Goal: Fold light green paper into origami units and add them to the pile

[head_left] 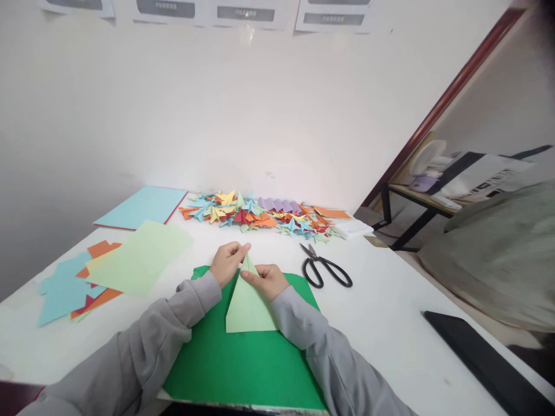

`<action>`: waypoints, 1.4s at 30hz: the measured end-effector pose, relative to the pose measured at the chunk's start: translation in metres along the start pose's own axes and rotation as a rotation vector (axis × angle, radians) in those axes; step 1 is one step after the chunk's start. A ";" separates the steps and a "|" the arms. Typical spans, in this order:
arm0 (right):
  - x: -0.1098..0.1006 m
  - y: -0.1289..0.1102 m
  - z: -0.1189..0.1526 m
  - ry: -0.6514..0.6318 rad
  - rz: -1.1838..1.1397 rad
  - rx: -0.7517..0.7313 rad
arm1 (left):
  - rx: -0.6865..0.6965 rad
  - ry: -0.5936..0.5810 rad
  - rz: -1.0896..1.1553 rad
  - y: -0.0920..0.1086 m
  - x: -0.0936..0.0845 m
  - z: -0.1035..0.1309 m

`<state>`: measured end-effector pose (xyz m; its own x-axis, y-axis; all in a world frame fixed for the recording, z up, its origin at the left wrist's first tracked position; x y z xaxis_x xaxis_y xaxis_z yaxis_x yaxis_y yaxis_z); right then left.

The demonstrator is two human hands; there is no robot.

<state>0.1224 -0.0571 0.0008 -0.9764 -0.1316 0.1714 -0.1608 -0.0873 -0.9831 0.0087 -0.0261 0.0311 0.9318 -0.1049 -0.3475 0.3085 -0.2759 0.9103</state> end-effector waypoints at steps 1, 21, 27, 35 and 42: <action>0.000 0.000 0.000 -0.008 0.017 -0.002 | 0.021 -0.009 -0.015 0.001 0.000 0.000; -0.009 -0.012 -0.004 0.036 0.092 -0.158 | 0.009 -0.065 0.103 -0.007 0.001 -0.002; -0.010 -0.010 -0.003 0.031 0.054 -0.123 | -0.046 -0.112 0.181 -0.007 0.002 -0.001; -0.007 -0.006 -0.001 0.030 -0.029 -0.083 | -0.031 -0.076 0.132 -0.004 0.002 0.000; -0.018 -0.010 -0.003 0.152 -0.083 -0.134 | -0.061 -0.155 0.133 -0.005 0.003 0.004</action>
<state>0.1411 -0.0504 0.0077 -0.9680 0.0217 0.2501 -0.2490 0.0415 -0.9676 0.0093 -0.0284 0.0245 0.9259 -0.2839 -0.2491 0.1999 -0.1914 0.9610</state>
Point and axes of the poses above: each hand's wrist, its own z-axis away from the middle knuckle, its own x-axis out of the palm, y = z × x, the point moved 2 cm from there along -z, towards the middle knuckle, and after that the axes turned 13 degrees about -z, right-handed, at the moved point
